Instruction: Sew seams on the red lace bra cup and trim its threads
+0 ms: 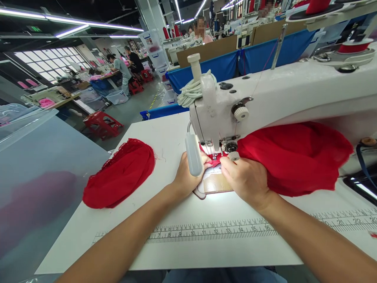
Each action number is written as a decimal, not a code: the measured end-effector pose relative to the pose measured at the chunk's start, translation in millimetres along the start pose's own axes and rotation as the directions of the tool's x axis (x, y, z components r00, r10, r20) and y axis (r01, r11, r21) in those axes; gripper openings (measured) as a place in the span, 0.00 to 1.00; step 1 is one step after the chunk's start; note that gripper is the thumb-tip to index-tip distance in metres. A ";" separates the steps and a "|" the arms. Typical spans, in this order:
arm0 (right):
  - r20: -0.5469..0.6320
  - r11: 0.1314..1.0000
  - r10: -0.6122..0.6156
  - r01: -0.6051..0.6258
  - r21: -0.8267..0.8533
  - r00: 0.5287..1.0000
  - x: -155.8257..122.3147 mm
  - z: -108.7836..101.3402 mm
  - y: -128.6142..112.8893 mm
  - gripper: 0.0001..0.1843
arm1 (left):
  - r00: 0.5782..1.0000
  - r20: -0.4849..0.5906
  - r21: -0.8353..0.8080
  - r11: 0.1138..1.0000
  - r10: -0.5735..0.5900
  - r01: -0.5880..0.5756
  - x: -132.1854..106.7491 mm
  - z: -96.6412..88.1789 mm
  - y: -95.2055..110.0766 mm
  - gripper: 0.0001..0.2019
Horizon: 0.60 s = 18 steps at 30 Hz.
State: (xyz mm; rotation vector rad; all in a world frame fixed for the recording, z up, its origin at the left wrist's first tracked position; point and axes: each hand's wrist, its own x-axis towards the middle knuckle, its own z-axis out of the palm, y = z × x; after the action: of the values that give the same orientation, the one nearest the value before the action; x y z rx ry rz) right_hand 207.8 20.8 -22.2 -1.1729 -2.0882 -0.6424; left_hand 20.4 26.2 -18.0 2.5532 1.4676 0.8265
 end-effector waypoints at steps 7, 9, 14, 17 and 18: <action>0.000 0.967 -0.251 0.251 0.051 0.968 4.2 -8.8 1.0 0.18 | 0.970 -0.011 0.203 0.950 0.243 -0.236 1.1 -5.2 -0.8 0.14; 0.030 0.948 -0.295 0.288 0.132 0.955 3.6 -8.1 3.9 0.18 | 0.958 0.001 0.213 0.936 0.285 -0.279 2.1 -7.3 -0.9 0.15; 0.110 0.899 -0.300 0.242 0.366 0.948 2.5 -3.4 13.2 0.16 | 0.951 0.064 0.212 0.927 0.301 -0.308 1.1 -10.0 -3.2 0.12; 0.180 0.885 -0.261 0.161 0.437 0.948 1.9 -1.0 16.3 0.15 | 0.975 0.022 0.215 0.952 0.220 -0.220 -0.9 -7.8 -5.4 0.09; 0.204 0.883 -0.244 0.131 0.450 0.948 1.6 -0.3 16.4 0.14 | 0.981 0.001 0.213 0.959 0.194 -0.189 -1.3 -6.7 -6.1 0.08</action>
State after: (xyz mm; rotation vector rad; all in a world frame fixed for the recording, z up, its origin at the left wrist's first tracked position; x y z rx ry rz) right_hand 221.6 29.3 -19.3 -0.8352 -2.4210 -0.0910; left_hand 11.8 27.1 -14.8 2.8908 1.3998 0.7551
